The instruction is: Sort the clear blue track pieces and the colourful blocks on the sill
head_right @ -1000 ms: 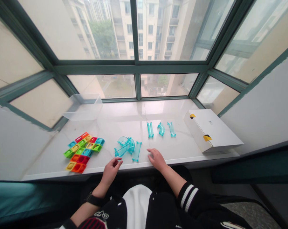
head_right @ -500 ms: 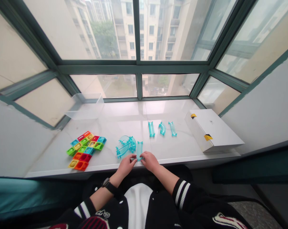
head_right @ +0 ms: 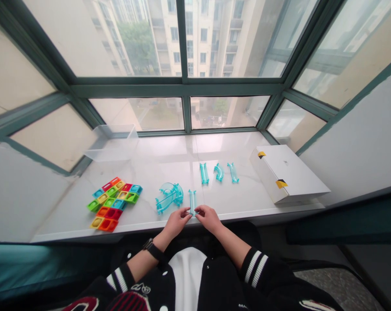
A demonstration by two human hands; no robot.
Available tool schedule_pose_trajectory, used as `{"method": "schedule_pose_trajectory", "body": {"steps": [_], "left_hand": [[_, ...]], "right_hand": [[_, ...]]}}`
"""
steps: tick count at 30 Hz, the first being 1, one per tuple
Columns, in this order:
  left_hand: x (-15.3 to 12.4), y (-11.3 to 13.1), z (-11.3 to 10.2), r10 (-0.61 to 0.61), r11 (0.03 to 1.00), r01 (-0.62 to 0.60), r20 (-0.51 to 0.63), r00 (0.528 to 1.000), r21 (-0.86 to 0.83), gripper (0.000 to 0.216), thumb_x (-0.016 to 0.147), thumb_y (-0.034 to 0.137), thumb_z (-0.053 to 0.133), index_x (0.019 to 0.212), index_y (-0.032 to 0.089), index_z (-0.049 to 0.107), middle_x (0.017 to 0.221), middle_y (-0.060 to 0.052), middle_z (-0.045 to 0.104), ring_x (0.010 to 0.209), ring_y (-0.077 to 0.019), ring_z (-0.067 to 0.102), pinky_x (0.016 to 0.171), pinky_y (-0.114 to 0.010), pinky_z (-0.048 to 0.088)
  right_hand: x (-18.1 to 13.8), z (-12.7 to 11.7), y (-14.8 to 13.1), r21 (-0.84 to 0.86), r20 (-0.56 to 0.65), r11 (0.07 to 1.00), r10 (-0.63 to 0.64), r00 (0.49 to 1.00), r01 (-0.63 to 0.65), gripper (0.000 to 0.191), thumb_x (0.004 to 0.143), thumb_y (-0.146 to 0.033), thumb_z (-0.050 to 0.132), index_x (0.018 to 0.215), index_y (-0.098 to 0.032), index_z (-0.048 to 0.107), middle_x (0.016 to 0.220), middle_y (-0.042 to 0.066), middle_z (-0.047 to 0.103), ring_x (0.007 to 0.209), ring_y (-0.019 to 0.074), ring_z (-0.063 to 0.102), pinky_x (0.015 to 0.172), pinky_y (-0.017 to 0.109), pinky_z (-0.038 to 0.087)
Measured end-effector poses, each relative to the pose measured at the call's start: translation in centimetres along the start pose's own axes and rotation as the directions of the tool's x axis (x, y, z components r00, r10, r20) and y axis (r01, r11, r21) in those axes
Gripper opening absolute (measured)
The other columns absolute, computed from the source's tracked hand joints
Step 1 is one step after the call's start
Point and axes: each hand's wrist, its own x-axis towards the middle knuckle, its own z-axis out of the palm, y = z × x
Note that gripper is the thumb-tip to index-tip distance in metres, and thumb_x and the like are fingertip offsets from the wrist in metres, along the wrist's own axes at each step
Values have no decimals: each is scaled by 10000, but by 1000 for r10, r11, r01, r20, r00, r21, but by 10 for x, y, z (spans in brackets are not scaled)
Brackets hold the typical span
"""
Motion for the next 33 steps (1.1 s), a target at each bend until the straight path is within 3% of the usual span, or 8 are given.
{"method": "schedule_pose_trajectory", "body": {"steps": [6, 15, 21, 26, 33], "left_hand": [[-5, 16, -2, 51, 996, -48, -36, 998, 75, 197, 871, 410, 716, 938, 234, 772, 939, -46, 814, 902, -242, 747, 882, -370, 572], [-7, 25, 2, 113, 993, -112, -46, 993, 23, 145, 903, 359, 690, 921, 237, 767, 902, -24, 800, 816, -208, 717, 810, -339, 552], [-8, 29, 3, 161, 987, -160, -74, 984, 20, 152, 932, 352, 664, 954, 237, 761, 909, -19, 797, 769, -188, 694, 752, -325, 541], [0, 36, 5, 223, 975, -221, -122, 967, 31, 165, 947, 377, 665, 975, 243, 758, 949, -26, 790, 833, -192, 711, 760, -330, 555], [17, 62, 9, 355, 935, -350, -131, 926, 64, 273, 979, 268, 576, 1209, 244, 721, 1170, -73, 740, 933, -180, 707, 791, -333, 615]], "right_hand": [[-3, 0, 8, 238, 25, 969, 62, 998, -66, 235, 831, -362, 723, 1024, -231, 751, 1025, 57, 798, 982, 239, 751, 963, 403, 586], [-3, -3, 8, 392, 55, 911, 117, 992, -129, 330, 787, -453, 799, 1018, -223, 748, 1006, 59, 787, 1007, 246, 741, 993, 418, 572], [-2, -7, -1, 450, 8, 887, 114, 993, -105, 369, 784, -471, 821, 1042, -219, 744, 1019, 66, 785, 1027, 244, 738, 1000, 416, 573], [4, -17, -13, 360, -82, 933, 35, 996, -3, 329, 833, -432, 766, 1084, -220, 746, 1034, 72, 790, 967, 234, 747, 944, 407, 600], [25, -54, -33, -45, -256, 986, -168, 952, 162, 218, 912, -286, 664, 1099, -238, 766, 1023, 60, 768, 871, 201, 719, 867, 365, 601]]}}
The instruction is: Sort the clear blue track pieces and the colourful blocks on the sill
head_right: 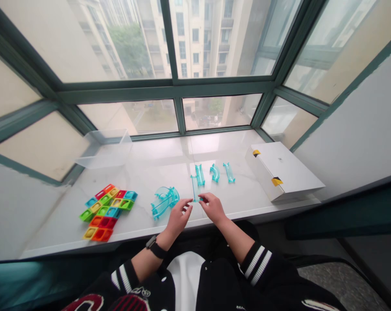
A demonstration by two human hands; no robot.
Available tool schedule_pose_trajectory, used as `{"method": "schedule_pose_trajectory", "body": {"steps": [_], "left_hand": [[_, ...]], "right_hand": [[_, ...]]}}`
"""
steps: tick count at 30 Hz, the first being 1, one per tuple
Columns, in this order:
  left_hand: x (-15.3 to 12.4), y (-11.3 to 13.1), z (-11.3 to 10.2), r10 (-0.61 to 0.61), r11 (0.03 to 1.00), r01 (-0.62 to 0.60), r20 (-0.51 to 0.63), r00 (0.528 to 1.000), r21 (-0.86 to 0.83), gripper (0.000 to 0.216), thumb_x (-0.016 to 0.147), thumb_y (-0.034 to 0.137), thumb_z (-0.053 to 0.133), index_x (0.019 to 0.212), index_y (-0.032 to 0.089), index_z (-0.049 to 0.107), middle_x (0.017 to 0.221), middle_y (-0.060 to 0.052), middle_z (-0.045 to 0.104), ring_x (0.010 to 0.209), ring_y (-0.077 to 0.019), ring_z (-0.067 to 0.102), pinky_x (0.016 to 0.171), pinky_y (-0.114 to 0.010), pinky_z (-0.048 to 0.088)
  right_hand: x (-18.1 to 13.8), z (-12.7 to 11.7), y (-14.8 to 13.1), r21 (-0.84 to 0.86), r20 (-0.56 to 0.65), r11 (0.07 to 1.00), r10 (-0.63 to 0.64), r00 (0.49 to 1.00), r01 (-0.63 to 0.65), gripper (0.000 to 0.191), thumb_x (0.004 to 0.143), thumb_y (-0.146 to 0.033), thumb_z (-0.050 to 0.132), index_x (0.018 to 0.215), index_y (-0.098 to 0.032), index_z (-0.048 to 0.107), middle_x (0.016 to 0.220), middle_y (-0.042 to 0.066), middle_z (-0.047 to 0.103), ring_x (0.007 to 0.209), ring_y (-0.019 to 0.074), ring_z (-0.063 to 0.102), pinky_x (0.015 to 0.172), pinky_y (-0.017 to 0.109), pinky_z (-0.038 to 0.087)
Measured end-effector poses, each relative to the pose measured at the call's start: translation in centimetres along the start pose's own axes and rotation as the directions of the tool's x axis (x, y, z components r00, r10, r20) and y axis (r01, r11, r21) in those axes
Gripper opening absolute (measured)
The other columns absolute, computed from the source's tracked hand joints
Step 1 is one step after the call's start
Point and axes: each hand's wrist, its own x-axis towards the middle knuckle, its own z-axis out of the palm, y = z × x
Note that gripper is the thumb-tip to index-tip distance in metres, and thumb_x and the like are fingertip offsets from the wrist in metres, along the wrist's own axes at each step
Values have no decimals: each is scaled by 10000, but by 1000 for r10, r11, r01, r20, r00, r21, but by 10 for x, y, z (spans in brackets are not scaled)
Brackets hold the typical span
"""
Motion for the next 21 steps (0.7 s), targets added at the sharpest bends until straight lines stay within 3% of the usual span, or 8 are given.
{"method": "schedule_pose_trajectory", "body": {"steps": [5, 10, 16, 21], "left_hand": [[23, 2, 12, 46, 998, -47, 37, 998, 40, 426, 961, 236, 577, 1380, 269, 647, 1305, -90, 678, 1089, -212, 688, 836, -351, 636], [52, -7, 25, 53, 995, -55, 30, 998, 79, 514, 943, 259, 608, 1457, 263, 591, 1444, -114, 610, 1342, -280, 587, 977, -433, 610], [83, -23, 39, -84, 996, 82, 63, 994, 20, 525, 936, 283, 604, 1459, 235, 587, 1482, -141, 603, 1361, -301, 582, 991, -450, 597], [93, -38, 47, -138, 990, 138, 81, 987, 6, 546, 918, 279, 624, 1462, 256, 591, 1529, -129, 585, 1425, -305, 546, 1070, -480, 558]], "right_hand": [[33, -16, -2, -179, -37, 982, -62, 997, 54, 242, 919, -188, 646, 1123, -232, 766, 1014, 58, 761, 834, 192, 695, 869, 352, 584], [63, -18, 4, -292, -28, 956, -37, 999, 27, 264, 922, -149, 648, 1139, -235, 769, 1004, 52, 763, 858, 196, 694, 877, 339, 568], [94, -13, 16, -358, -1, 932, 55, 998, -52, 313, 921, -86, 628, 1162, -227, 769, 1128, 67, 769, 948, 198, 709, 937, 328, 550], [107, -10, 24, -408, 26, 909, 101, 995, -82, 342, 934, -77, 612, 1194, -233, 771, 1151, 76, 766, 991, 206, 713, 962, 327, 541]]}}
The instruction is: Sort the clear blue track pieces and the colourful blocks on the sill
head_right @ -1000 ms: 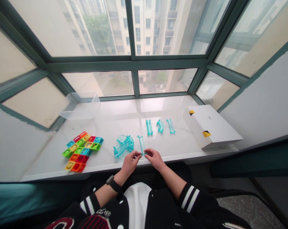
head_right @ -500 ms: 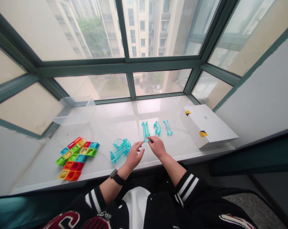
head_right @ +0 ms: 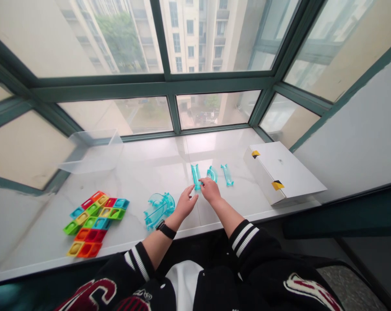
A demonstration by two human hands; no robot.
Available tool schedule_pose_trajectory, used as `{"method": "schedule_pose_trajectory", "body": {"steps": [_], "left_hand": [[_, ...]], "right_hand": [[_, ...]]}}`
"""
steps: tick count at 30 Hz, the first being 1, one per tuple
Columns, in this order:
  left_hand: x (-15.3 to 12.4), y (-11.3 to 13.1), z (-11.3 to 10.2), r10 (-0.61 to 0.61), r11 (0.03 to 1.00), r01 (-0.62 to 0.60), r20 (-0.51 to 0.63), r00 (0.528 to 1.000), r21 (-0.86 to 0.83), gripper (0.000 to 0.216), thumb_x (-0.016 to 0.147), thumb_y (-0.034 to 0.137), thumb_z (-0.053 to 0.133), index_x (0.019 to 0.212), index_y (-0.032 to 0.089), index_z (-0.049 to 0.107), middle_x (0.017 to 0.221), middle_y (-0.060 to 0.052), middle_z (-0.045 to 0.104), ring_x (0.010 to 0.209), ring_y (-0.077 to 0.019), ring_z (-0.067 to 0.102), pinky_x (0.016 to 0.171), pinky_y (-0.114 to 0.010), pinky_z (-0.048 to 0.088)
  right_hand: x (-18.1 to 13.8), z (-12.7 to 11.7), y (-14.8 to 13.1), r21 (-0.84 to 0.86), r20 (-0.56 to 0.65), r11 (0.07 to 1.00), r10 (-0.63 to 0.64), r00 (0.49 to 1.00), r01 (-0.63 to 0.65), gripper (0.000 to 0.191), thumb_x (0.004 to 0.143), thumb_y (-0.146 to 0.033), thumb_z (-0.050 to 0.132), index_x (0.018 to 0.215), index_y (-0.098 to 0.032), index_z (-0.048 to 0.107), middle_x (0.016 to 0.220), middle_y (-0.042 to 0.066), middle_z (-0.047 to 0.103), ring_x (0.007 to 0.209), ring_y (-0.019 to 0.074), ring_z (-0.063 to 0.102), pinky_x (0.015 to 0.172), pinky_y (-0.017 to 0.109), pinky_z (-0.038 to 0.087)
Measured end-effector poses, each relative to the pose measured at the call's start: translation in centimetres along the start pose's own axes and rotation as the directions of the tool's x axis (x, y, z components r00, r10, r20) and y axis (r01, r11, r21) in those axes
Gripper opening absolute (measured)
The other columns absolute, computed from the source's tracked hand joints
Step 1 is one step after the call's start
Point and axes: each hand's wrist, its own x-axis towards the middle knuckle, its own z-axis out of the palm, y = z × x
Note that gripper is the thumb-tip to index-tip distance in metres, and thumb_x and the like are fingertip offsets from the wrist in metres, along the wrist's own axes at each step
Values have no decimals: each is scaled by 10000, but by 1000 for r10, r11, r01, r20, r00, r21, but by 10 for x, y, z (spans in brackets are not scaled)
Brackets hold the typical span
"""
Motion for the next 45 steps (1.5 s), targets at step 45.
{"method": "schedule_pose_trajectory", "body": {"steps": [45], "left_hand": [[0, -19, 14, -46, 999, 46, -27, 999, -8, 675, 888, 296, 675, 1541, 263, 505, 1596, -116, 537, 1492, -340, 488, 1206, -525, 447]], "right_hand": [[-19, 13, 15, 9, 20, 1000, 22, 1000, -23, 489, 924, -131, 607, 1405, -216, 623, 1242, 97, 724, 951, 204, 706, 950, 360, 553]]}}
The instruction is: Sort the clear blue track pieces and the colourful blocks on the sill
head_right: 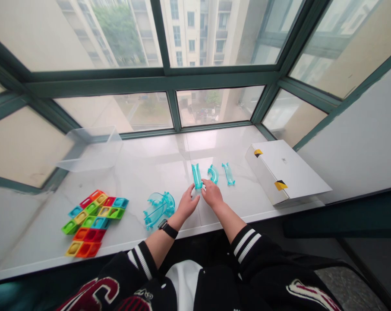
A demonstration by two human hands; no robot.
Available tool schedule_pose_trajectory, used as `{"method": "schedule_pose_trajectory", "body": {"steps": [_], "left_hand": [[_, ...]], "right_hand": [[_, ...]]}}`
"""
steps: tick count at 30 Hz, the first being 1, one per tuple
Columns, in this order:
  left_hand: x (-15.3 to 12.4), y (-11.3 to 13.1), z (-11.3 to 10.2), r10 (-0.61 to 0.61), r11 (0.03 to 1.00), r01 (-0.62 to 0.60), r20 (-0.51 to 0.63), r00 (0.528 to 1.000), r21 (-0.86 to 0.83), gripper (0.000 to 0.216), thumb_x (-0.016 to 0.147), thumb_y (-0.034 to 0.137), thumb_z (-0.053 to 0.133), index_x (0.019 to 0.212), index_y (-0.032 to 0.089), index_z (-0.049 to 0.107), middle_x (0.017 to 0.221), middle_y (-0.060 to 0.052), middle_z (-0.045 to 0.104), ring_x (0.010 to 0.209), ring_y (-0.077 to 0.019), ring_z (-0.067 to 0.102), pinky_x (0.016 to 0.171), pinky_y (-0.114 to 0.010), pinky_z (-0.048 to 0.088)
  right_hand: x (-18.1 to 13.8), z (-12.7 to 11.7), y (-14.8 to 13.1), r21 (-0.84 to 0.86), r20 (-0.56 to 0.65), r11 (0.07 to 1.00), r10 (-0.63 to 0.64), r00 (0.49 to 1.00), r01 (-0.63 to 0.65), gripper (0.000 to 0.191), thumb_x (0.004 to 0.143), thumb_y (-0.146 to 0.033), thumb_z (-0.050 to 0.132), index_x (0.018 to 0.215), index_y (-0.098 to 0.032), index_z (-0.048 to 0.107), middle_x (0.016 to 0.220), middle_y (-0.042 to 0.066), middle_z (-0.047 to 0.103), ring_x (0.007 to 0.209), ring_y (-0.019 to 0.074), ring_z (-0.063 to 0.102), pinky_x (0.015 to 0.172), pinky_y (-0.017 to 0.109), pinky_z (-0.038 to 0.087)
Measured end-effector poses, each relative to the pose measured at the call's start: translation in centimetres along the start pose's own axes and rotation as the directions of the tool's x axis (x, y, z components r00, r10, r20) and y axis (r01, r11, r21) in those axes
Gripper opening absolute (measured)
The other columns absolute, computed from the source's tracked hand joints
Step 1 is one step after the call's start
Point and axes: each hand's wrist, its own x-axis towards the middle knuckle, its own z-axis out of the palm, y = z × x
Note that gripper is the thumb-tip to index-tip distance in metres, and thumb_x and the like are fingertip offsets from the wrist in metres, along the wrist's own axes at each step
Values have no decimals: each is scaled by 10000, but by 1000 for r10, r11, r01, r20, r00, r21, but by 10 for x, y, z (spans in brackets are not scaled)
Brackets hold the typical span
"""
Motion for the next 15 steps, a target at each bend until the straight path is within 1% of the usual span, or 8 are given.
{"method": "schedule_pose_trajectory", "body": {"steps": [6, 10, 12, 13, 15], "left_hand": [[0, 4, 1, -19, 1000, 19, 19, 1000, -1, 680, 889, 286, 673, 1545, 245, 497, 1601, -130, 528, 1498, -337, 480, 1210, -517, 444], [-5, 14, -7, -17, 1000, 17, 20, 1000, 8, 682, 889, 267, 656, 1547, 232, 482, 1601, -156, 514, 1497, -336, 473, 1165, -519, 486], [-14, 21, -17, 19, 1000, -19, 33, 999, -10, 651, 892, 271, 653, 1524, 236, 504, 1560, -157, 547, 1424, -313, 547, 1100, -486, 541], [-21, 24, -24, 45, 999, -43, 48, 998, -28, 617, 898, 277, 648, 1501, 239, 527, 1516, -153, 581, 1352, -291, 603, 1055, -459, 571], [-39, 29, -43, 91, 994, -83, 98, 991, -76, 505, 924, 297, 626, 1425, 240, 599, 1382, -133, 666, 1142, -233, 700, 941, -400, 616]], "right_hand": [[-1, 1, 0, -15, -9, 1000, -5, 1000, 4, 490, 925, -135, 602, 1408, -217, 612, 1245, 96, 726, 960, 211, 698, 952, 369, 553], [-6, -2, 4, 20, -29, 1000, 17, 999, -17, 502, 922, -164, 599, 1419, -232, 596, 1230, 90, 719, 916, 198, 696, 902, 361, 560], [-15, -1, 9, 64, -41, 998, 29, 999, -27, 496, 926, -183, 581, 1419, -232, 592, 1192, 83, 722, 866, 187, 694, 861, 354, 564], [-21, 0, 12, 92, -41, 995, 35, 999, -31, 488, 929, -193, 571, 1415, -231, 593, 1162, 76, 726, 840, 183, 692, 841, 351, 565], [-38, 4, 21, 148, -18, 988, 42, 999, -39, 468, 933, -214, 555, 1398, -235, 604, 1091, 60, 737, 803, 182, 687, 821, 352, 567]]}}
